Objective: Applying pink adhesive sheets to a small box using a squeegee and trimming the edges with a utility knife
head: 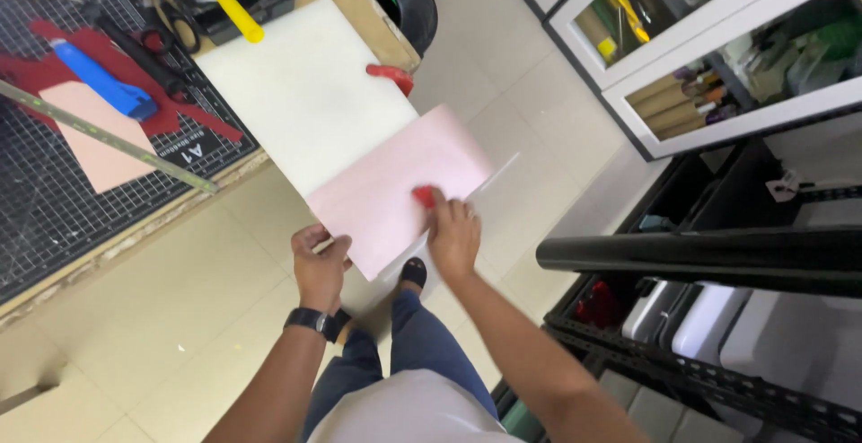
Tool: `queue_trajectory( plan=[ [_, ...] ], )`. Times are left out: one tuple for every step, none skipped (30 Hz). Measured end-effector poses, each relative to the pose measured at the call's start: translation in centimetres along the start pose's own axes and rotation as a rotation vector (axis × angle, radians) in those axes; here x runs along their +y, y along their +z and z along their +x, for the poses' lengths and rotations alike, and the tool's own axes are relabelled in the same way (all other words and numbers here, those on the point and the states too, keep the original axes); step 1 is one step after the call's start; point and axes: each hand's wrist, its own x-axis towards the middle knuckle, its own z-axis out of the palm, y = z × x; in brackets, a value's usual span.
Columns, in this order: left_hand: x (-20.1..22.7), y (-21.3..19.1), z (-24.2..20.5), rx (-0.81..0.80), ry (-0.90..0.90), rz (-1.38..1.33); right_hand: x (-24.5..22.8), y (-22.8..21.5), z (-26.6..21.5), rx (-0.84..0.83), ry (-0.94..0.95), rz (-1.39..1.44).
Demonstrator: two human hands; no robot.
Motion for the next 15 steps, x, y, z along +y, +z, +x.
queue_trajectory(
  plan=[
    [0.0,0.0,-0.3,-0.001,-0.013,0.007,2.0,0.5,1.2,-0.014,0.007,-0.001],
    [0.2,0.0,-0.3,0.003,0.006,0.011,4.0,1.3,2.9,0.054,0.116,-0.034],
    [0.4,0.0,-0.4,0.008,0.025,0.014,5.8,2.0,4.6,0.121,0.226,-0.067],
    [0.1,-0.1,-0.4,0.006,0.032,0.012,4.7,1.5,3.5,0.128,0.225,-0.065],
    [0.0,-0.3,-0.4,0.015,0.021,0.011,3.6,1.1,2.5,0.12,0.214,-0.05],
    [-0.1,-0.2,-0.2,0.023,0.015,0.008,2.5,0.7,1.8,0.118,0.201,-0.033],
    [0.3,0.1,0.5,0.021,0.028,0.004,3.3,0.9,3.0,0.131,0.199,-0.03],
    [0.1,0.0,0.4,0.01,0.029,0.004,4.2,1.0,2.8,0.131,0.159,-0.071],
    [-0.2,0.0,0.3,-0.001,0.029,0.004,5.0,1.1,2.5,0.132,0.118,-0.112],
    [-1.0,-0.2,0.1,-0.002,0.017,0.011,5.0,0.7,2.4,0.119,0.124,-0.114],
    [-1.6,-0.4,0.0,0.001,0.026,0.023,4.9,0.3,2.3,0.135,0.189,-0.078],
    [-1.3,0.2,1.2,0.007,0.06,0.017,4.9,0.2,4.4,0.178,0.24,-0.038],
    [-0.8,0.3,1.1,0.008,0.075,0.007,4.4,0.4,3.9,0.194,0.231,-0.036],
    [-0.5,0.1,0.6,0.015,0.053,0.012,3.9,0.4,2.6,0.146,0.192,-0.044],
    [-0.3,0.0,0.1,0.022,0.032,0.017,3.4,0.6,1.3,0.099,0.152,-0.052]
  ],
)
